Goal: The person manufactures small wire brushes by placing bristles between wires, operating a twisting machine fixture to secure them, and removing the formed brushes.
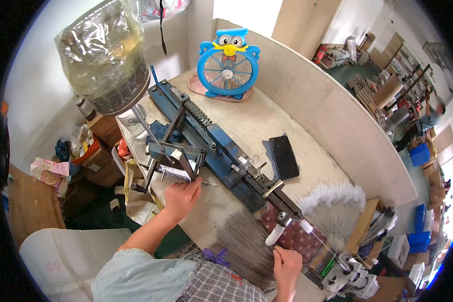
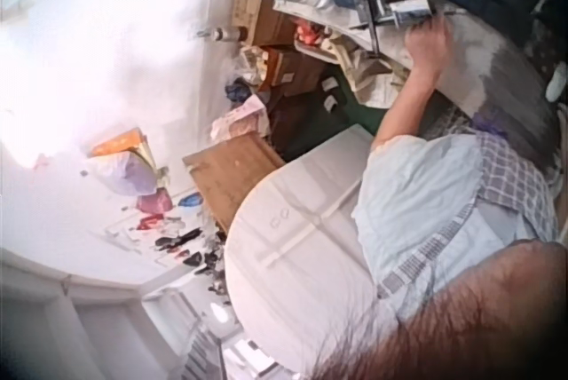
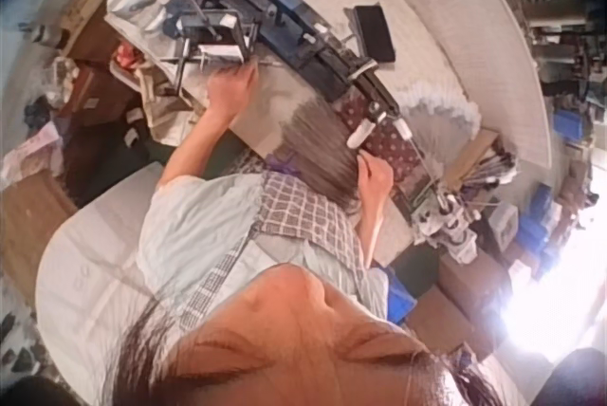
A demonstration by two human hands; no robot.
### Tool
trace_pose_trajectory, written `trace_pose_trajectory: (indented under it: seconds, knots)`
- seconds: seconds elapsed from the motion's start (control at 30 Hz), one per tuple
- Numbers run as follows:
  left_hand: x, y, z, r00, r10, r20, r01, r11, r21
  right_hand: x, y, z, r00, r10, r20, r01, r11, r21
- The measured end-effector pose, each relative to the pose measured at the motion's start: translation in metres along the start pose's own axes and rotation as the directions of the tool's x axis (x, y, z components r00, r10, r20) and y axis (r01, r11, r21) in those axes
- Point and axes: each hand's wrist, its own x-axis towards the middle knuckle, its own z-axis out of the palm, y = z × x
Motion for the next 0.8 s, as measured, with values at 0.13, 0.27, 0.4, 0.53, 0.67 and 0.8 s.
trace_pose_trajectory:
  seconds: [0.13, 0.27, 0.4, 0.53, 0.67, 0.8]
  knots:
    - [0.0, 0.003, 0.004, 0.998, -0.01, -0.056, 0.011, 0.999, 0.033, -0.002, 0.006, -0.001, 0.999, -0.034, 0.022, 0.033, 0.999, 0.043]
    - [-0.009, 0.002, 0.0, 0.984, 0.013, -0.176, -0.002, 0.998, 0.057, -0.004, 0.011, -0.015, 0.997, -0.07, 0.026, 0.068, 0.996, 0.056]
    - [-0.044, 0.011, -0.016, 0.924, -0.299, -0.237, 0.245, 0.941, -0.232, -0.015, 0.034, -0.024, 0.998, -0.065, -0.014, 0.065, 0.997, 0.04]
    - [-0.043, 0.007, -0.043, 0.226, -0.909, 0.351, 0.673, -0.115, -0.731, -0.022, 0.048, -0.028, 0.999, -0.042, -0.023, 0.043, 0.998, 0.047]
    - [-0.059, -0.056, -0.032, 0.093, -0.948, 0.304, 0.604, -0.189, -0.774, -0.016, 0.051, -0.035, 0.998, -0.046, -0.036, 0.047, 0.998, 0.031]
    - [-0.073, -0.155, -0.042, 0.193, -0.981, 0.005, 0.728, 0.14, -0.671, -0.01, 0.059, -0.046, 0.997, 0.019, -0.071, -0.018, 1.0, 0.009]
